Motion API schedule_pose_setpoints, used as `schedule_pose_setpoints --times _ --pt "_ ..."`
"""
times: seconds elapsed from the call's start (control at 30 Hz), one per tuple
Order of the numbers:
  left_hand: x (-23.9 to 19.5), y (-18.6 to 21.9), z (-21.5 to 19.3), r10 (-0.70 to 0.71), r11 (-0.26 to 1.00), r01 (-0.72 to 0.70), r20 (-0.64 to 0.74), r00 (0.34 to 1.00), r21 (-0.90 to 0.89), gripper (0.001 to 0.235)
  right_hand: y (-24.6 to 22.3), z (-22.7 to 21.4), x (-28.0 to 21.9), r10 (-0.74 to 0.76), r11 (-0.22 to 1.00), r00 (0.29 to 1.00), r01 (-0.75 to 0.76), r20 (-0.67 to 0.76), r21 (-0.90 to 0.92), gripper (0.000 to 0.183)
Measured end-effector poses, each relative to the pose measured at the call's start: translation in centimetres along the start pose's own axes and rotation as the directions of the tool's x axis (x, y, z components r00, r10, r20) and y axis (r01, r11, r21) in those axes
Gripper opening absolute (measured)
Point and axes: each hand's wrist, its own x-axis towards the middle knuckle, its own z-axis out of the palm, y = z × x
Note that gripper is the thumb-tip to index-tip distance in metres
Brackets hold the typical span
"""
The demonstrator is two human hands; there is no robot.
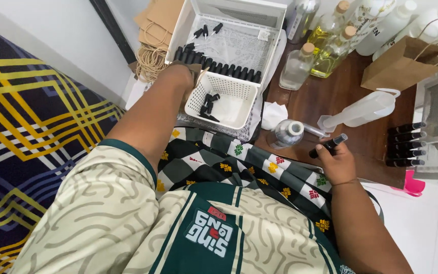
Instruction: Assembling perfume bottles by attaching sprayers and caps
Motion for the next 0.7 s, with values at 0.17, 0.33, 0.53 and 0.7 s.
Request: schedule_pose_setpoints --times 0.17,0.33,0.53,0.7 --pt "2.4 -0.5 1.4 -0.020 0.999 0.018 -0.038 0.999 -0.051 0.041 0.7 0.1 0.3 0.001 0.999 0.999 -0.002 0.042 0.033 0.018" --pt "0.8 -0.8 0.9 -0.031 0.998 0.025 -0.090 0.995 -0.065 0.038 0.7 0.1 0.3 0.000 1.000 0.999 -0.001 0.053 0.024 0.017" --pt "-3.5 -0.7 -1.8 -0.043 0.993 0.024 -0.167 0.985 -0.113 0.035 1.5 -0.3 0.3 -0.079 0.987 0.994 0.068 0.070 0.145 0.017" --pt "-6.8 -2.5 -2.2 -0.037 0.907 -0.109 -0.337 0.941 -0.406 0.016 -0.3 -0.8 -0.1 -0.108 0.977 0.994 0.103 0.017 0.185 0.018"
